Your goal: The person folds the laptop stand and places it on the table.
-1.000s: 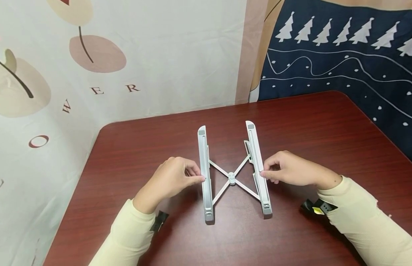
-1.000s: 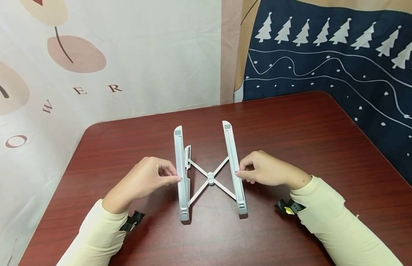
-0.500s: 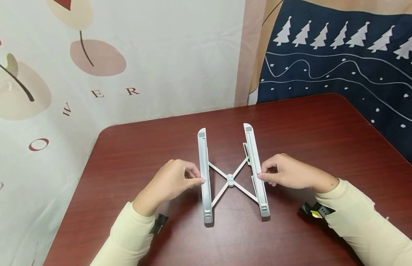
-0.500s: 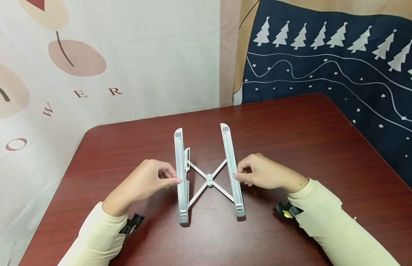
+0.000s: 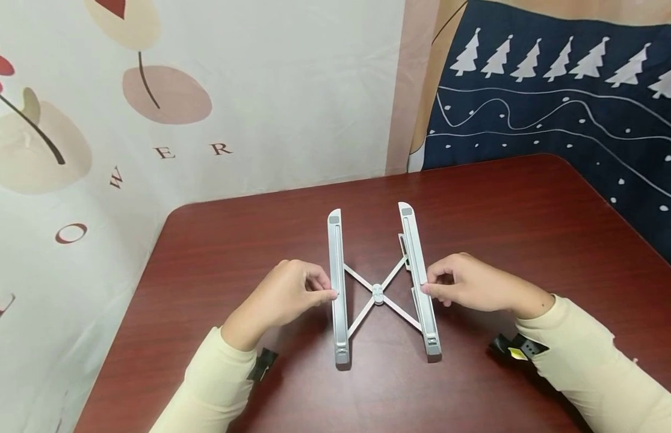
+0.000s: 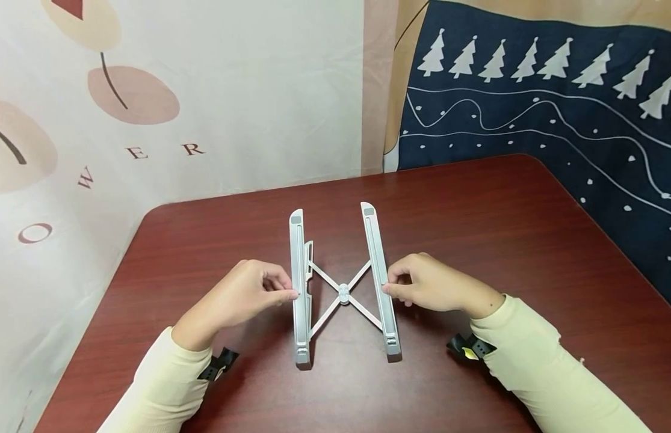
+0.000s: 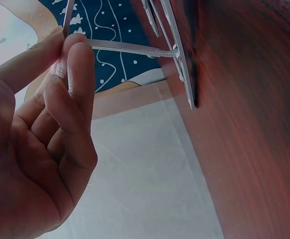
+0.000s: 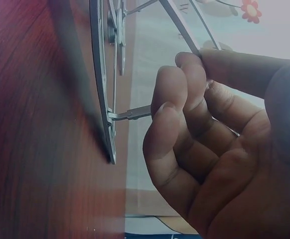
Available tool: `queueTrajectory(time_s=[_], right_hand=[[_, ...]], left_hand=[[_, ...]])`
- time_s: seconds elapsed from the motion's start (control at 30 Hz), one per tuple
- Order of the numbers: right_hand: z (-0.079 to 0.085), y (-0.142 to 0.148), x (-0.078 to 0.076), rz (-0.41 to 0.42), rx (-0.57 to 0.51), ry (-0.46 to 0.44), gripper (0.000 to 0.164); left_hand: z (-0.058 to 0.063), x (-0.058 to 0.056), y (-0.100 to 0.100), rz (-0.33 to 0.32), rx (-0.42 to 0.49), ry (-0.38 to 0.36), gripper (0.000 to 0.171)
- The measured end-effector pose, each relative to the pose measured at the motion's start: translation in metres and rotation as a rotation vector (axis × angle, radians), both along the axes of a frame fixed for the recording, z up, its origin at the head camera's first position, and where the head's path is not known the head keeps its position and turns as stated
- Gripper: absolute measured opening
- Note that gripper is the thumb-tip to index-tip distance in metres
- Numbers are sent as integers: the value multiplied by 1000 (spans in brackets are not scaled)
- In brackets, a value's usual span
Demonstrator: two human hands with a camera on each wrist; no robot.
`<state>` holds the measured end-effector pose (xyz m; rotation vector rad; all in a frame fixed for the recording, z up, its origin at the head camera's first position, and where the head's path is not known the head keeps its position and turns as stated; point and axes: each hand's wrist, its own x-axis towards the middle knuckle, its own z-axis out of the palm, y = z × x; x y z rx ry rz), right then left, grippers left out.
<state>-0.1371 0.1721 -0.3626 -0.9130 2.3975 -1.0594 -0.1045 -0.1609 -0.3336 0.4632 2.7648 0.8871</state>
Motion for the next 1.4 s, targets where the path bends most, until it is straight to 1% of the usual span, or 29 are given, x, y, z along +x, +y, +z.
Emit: queueTrajectory(time_s=[0.2, 0.43, 0.6, 0.83, 1.13, 1.4], right_hand=[[-1, 0, 0, -6, 6, 7, 23], [0, -1, 1, -12, -5, -24, 21], [1, -1, 3, -19, -22, -28, 22], [0, -5, 3, -35, -19, -34, 23], [-1, -6, 3, -35, -33, -23, 23], [-2, -6, 4, -45, -22, -26, 24]], left_hand=[[-1, 0, 0, 2, 3, 12, 14], [-2, -1, 0, 1, 19, 0, 14], [-2, -1, 2, -16, 25, 14, 14], [-2, -1, 1, -1, 27, 3, 14], [-3, -3, 1, -12, 32, 7, 14], [-4, -2, 1, -9, 56, -10, 14]])
